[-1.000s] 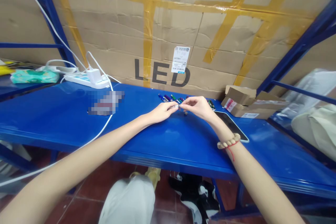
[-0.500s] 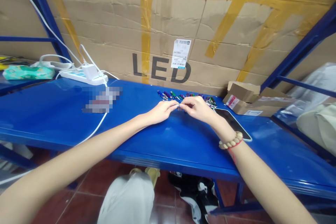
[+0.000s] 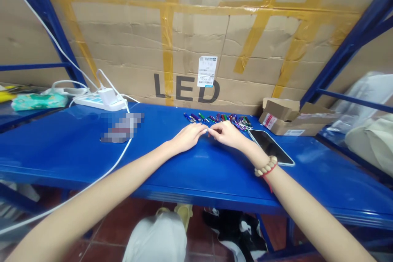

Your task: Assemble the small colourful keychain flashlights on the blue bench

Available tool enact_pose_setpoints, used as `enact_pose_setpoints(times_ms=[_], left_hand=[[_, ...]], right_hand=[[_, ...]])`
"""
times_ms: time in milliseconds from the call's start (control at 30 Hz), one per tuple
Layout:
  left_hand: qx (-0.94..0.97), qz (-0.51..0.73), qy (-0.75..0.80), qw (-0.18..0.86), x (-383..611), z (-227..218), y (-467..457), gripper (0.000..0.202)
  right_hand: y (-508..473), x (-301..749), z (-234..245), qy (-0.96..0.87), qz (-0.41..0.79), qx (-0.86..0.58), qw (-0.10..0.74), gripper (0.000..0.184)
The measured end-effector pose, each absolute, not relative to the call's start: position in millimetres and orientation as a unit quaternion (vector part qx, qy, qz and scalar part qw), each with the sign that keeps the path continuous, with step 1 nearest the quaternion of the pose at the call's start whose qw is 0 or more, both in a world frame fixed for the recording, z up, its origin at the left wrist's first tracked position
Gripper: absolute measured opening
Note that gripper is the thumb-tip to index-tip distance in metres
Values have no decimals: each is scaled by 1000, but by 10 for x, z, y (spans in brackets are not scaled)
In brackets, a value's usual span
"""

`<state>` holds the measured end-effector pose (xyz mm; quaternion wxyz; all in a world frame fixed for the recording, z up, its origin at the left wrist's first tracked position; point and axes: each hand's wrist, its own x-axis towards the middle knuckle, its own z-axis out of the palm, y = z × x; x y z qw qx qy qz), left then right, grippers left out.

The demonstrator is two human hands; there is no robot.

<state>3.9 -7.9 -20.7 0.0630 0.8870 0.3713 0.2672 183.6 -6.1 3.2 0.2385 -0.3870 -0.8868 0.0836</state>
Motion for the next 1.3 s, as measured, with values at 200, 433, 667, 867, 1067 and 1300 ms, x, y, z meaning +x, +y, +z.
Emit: enact_pose_setpoints(times_ms=[200, 433, 667, 867, 1067, 1300], left_hand=[[896, 232, 379, 4, 31, -178, -67, 29], [869, 272, 412, -4, 24, -130, -108, 26], [864, 327, 373, 80, 2, -149, -92, 26], [863, 350, 341, 124, 4, -201, -79, 25], [859, 375, 342, 64, 4, -166, -108, 27], [880, 352, 316, -36, -32, -92, -137, 30]], right_hand=[[-56, 1819, -4, -883, 45, -418, 208, 31], [-76, 1804, 12, -880, 44, -413, 231, 36], [-55, 1823, 2, -888, 23, -384, 251, 33], [-57, 1851, -31, -902, -19, -361, 238, 34], [-58, 1793, -57, -876, 1, -364, 316, 38], [-137, 1693, -42, -827, 141, -402, 366, 42]])
